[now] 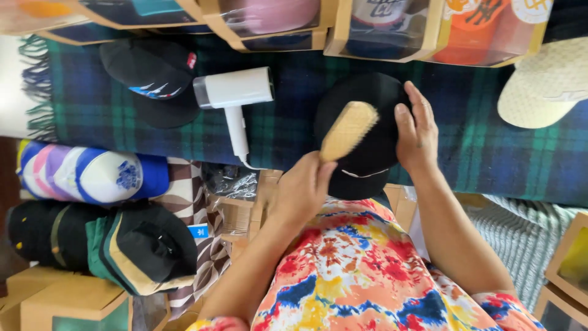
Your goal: Brushing and steaming a black baseball cap to clean and reshape it.
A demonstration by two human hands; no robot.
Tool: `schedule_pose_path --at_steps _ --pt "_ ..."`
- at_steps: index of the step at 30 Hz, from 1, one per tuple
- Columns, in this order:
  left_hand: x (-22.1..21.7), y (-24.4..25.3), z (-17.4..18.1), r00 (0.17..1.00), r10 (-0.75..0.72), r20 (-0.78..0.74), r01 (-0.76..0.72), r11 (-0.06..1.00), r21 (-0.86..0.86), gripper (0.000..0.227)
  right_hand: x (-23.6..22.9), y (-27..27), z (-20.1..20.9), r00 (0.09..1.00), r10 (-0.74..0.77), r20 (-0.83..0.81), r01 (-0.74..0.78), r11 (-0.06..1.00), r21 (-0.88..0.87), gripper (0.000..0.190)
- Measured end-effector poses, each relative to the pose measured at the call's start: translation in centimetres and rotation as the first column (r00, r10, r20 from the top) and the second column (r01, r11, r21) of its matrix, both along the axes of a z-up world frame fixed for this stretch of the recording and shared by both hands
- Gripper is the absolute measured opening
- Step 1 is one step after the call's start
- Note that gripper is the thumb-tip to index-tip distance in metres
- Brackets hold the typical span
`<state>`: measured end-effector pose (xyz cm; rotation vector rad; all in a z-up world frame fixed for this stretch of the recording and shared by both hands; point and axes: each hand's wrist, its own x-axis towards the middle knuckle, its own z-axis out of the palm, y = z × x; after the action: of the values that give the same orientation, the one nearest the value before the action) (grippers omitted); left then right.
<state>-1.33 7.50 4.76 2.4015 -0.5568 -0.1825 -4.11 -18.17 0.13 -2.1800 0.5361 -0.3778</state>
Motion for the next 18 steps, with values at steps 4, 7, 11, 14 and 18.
schedule_pose_path --at_steps 4,7,11,14,18 --pt "0.9 1.7 -5.7 0.919 0.134 -0.37 -0.119 0.991 0.063 0.042 0.1 1.3 2.3 1.0 -0.022 -0.021 0.023 0.998 0.05 0.045" --pt "1.2 3.9 -6.2 0.772 0.273 -0.574 -0.073 0.935 0.347 0.04 0.1 0.9 2.0 0.999 -0.044 -0.013 0.045 0.997 0.057 0.044" --pt "0.5 3.4 -3.0 0.821 0.276 -0.499 -0.22 0.961 0.168 0.038 0.6 1.2 2.0 0.999 -0.049 -0.017 0.05 0.996 0.068 0.045" --pt "-0.2 2.0 -4.2 0.829 0.257 -0.497 -0.255 0.964 0.074 0.038 0.1 1.4 2.3 0.998 -0.052 -0.032 0.054 0.996 0.069 0.046" --pt "0.5 4.6 -10.7 0.685 0.302 -0.663 -0.06 0.93 0.362 0.045 0.3 0.9 1.7 0.998 -0.054 -0.014 0.055 0.997 0.062 0.045"
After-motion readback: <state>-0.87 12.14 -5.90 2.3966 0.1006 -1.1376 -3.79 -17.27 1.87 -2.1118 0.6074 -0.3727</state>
